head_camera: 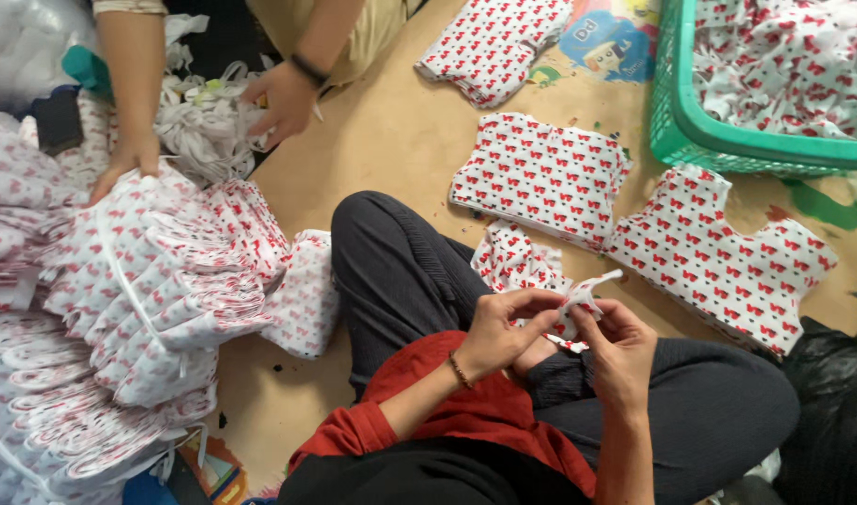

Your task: The person sits on the floor and folds small pieces of patterned fabric by hand. They repeatedly pick up a piece, fold it into a smaller square, and place it on a growing stack. Another person is visible nearby, also handling the fabric.

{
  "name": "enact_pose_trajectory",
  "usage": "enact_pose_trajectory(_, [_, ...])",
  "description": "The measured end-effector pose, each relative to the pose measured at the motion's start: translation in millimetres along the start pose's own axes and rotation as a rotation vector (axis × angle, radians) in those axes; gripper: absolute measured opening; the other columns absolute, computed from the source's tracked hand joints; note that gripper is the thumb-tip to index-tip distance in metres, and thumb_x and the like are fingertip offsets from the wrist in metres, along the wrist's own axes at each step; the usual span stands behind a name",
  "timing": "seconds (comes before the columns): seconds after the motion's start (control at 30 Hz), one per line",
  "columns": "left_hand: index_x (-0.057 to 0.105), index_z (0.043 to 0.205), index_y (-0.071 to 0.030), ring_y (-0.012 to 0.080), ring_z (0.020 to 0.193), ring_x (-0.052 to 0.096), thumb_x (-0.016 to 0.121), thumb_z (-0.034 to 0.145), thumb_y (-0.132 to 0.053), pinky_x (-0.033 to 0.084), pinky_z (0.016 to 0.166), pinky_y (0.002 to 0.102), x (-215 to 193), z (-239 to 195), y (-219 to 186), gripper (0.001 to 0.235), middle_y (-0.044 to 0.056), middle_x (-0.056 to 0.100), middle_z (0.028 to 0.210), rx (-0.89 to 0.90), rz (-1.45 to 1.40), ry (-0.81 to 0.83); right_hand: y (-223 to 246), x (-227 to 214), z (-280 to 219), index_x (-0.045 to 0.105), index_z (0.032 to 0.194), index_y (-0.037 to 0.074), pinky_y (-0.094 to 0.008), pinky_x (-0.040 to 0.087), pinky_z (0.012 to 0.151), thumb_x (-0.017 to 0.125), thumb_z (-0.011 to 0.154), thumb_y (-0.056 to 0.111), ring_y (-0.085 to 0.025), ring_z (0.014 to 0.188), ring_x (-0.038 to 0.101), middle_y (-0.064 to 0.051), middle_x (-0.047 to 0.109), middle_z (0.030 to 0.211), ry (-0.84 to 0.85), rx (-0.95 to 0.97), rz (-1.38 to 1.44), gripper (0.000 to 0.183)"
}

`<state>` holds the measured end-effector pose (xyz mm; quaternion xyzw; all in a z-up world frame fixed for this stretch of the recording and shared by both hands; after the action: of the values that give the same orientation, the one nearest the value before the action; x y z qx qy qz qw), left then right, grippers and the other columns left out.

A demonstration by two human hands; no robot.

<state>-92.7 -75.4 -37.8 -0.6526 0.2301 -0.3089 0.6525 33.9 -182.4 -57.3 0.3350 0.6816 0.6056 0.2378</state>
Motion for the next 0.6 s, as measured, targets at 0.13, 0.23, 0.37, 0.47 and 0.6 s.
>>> enact_pose_trajectory(0.13, [0.075, 0.116, -0.008, 0.0108, 0.091, 0.071, 0.081, 0.086, -0.011, 0.059, 0.08, 0.027, 2, -4, 1, 0.031, 0.009, 0.077, 0.094, -0.015, -0.041, 0.022, -3, 9, 1, 0.069, 0.085, 0.001, -0.016, 0.046, 0.051, 0.087, 0.079, 0.002, -0.005, 0.051, 0.054, -0.004, 0.061, 0.056, -0.038, -0.077, -0.06, 0.02])
enact_pose_trajectory(0.23, [0.076, 0.106, -0.003, 0.0079, 0.077, 0.066, 0.086, 0.081, -0.018, 0.055, 0.065, 0.025, 0, -8, 14, 0.031, 0.011, 0.072, 0.076, -0.011, 0.076, -0.044, -9, 11, 1, 0.066, 0.078, 0.005, -0.015, 0.041, 0.049, 0.088, 0.074, -0.001, 0.0, 0.055, 0.047, -0.002, 0.06, 0.057, 0.015, -0.1, -0.111, 0.023])
enact_pose_trajectory(0.37, [0.078, 0.096, -0.01, 0.0, 0.072, 0.062, 0.079, 0.088, -0.024, 0.053, 0.064, 0.02, -7, -5, 8, 0.016, -0.001, 0.074, 0.076, -0.116, 0.171, -0.103, -4, 8, 1, 0.074, 0.092, 0.002, -0.019, 0.05, 0.064, 0.081, 0.08, 0.0, -0.005, 0.068, 0.058, -0.005, 0.07, 0.075, 0.152, -0.006, -0.126, 0.015])
enact_pose_trajectory(0.47, [0.077, 0.095, -0.011, -0.0023, 0.078, 0.059, 0.077, 0.087, -0.029, 0.051, 0.071, 0.02, -7, -3, -8, 0.019, -0.006, 0.074, 0.084, -0.145, 0.227, -0.085, 0, 7, 1, 0.074, 0.099, 0.0, -0.021, 0.052, 0.075, 0.076, 0.087, 0.003, -0.007, 0.081, 0.064, -0.005, 0.074, 0.085, 0.235, 0.038, -0.107, 0.013])
enact_pose_trajectory(0.6, [0.074, 0.087, -0.013, -0.0008, 0.066, 0.046, 0.075, 0.092, -0.026, 0.038, 0.058, 0.021, -1, -3, -5, 0.014, -0.01, 0.06, 0.071, -0.11, 0.227, -0.056, 3, 9, 0, 0.067, 0.087, 0.004, -0.017, 0.044, 0.055, 0.08, 0.084, 0.006, -0.002, 0.064, 0.053, 0.001, 0.064, 0.071, 0.213, 0.043, -0.107, 0.013])
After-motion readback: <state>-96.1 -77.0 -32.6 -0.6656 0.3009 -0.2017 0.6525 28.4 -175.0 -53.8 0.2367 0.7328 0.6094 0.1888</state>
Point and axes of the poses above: each hand's wrist, its own z-axis towards the middle knuckle, its own x-axis out of the palm, y = z × x, the point moved 3 cm from there along z, towards the middle knuckle
